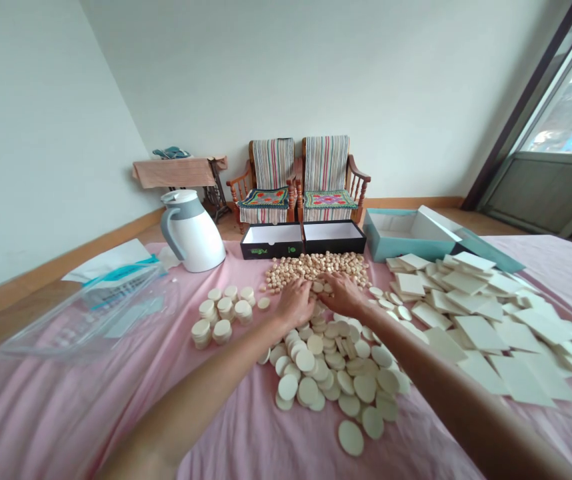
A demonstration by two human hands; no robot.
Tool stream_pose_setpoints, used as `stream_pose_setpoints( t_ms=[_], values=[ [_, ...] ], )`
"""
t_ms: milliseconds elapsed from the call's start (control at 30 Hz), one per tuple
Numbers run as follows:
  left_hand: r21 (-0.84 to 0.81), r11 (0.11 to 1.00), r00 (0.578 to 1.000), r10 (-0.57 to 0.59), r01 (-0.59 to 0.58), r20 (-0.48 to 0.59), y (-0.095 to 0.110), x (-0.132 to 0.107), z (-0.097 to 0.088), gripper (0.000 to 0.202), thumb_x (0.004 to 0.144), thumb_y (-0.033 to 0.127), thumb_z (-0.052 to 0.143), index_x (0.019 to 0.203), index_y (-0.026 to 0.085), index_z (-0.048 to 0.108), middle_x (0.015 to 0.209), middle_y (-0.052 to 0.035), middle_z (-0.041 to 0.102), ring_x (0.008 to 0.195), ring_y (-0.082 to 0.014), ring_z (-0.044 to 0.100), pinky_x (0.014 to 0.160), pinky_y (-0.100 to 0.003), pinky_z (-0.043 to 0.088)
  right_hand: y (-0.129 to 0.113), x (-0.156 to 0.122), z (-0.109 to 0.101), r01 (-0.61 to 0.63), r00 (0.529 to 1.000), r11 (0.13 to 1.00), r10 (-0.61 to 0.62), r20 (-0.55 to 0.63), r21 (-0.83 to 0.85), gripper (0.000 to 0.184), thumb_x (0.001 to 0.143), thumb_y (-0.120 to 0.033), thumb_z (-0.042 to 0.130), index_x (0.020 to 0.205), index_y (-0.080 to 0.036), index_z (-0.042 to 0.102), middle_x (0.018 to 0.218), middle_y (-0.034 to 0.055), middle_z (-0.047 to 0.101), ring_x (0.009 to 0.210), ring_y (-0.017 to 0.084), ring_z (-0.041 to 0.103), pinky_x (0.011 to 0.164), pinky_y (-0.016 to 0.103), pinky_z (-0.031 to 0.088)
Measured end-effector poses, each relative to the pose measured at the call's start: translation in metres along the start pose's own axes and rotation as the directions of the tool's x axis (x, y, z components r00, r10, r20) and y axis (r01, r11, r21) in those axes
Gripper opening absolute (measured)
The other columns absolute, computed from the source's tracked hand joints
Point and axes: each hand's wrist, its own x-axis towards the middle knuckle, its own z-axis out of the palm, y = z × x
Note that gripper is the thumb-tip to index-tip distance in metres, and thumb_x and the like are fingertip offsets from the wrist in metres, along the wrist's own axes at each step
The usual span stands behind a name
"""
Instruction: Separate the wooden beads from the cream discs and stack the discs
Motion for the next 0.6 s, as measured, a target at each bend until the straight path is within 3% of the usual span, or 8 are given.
stream_pose_setpoints(
  t_ms=[100, 200, 333, 467, 600],
  values=[
    [-0.085, 0.996, 1.000, 0.026, -0.025, 0.013, -0.003, -0.012, -0.008, 0.024, 0.074, 0.007, 0.044, 0.086, 0.018, 0.061, 0.092, -0.0049, 0.065, 0.092, -0.0181, 0.059, 0.086, -0.031, 0.047, 0.003, -0.014, -0.012, 0.098, 0.993, 0.993, -0.101, 0.058, 0.062, 0.034, 0.073, -0.024, 0.057, 0.107, -0.022, 0.062, 0.104, 0.0061, 0.065, 0.097, 0.020, 0.057, 0.084, 0.032, 0.040],
    [-0.180, 0.983, 0.999, 0.031, -0.035, -0.024, -0.008, -0.017, -0.013, 0.026, 0.074, 0.004, 0.043, 0.084, 0.019, 0.062, 0.090, -0.0026, 0.066, 0.089, -0.0159, 0.060, 0.084, -0.028, 0.047, 0.010, -0.017, -0.027, 0.182, 0.970, 0.956, -0.213, 0.119, 0.228, 0.025, 0.076, -0.019, 0.051, 0.096, -0.021, 0.067, 0.094, 0.0028, 0.069, 0.086, 0.016, 0.061, 0.077, 0.026, 0.043],
    [-0.170, 0.985, 0.999, 0.025, -0.032, -0.044, -0.013, -0.006, -0.006, 0.030, 0.075, 0.005, 0.043, 0.095, 0.017, 0.062, 0.098, -0.0049, 0.066, 0.097, -0.0172, 0.058, 0.089, -0.031, 0.046, 0.017, -0.003, -0.028, 0.040, 0.998, 0.993, -0.046, 0.049, 0.109, 0.029, 0.077, -0.013, 0.045, 0.095, -0.020, 0.067, 0.097, 0.0034, 0.069, 0.088, 0.016, 0.062, 0.077, 0.024, 0.043],
    [-0.045, 0.996, 0.997, 0.076, -0.076, 0.004, -0.009, 0.011, 0.008, 0.037, 0.074, 0.005, 0.045, 0.106, 0.015, 0.060, 0.107, -0.0080, 0.064, 0.104, -0.0194, 0.055, 0.096, -0.034, 0.043, 0.017, 0.006, -0.013, -0.102, 0.995, 0.995, 0.102, 0.017, -0.021, 0.025, 0.078, -0.014, 0.043, 0.087, -0.014, 0.067, 0.092, 0.0132, 0.067, 0.087, 0.022, 0.062, 0.073, 0.030, 0.042],
    [0.005, 0.995, 0.995, 0.095, -0.095, 0.030, -0.003, 0.018, 0.017, 0.030, 0.077, 0.008, 0.045, 0.099, 0.015, 0.062, 0.105, -0.0090, 0.063, 0.103, -0.0214, 0.055, 0.095, -0.037, 0.042, 0.017, 0.007, -0.003, -0.173, 0.985, 0.980, 0.172, -0.021, -0.093, 0.028, 0.080, -0.016, 0.043, 0.100, -0.011, 0.061, 0.103, 0.0179, 0.062, 0.093, 0.024, 0.058, 0.075, 0.032, 0.040]
  ],
)
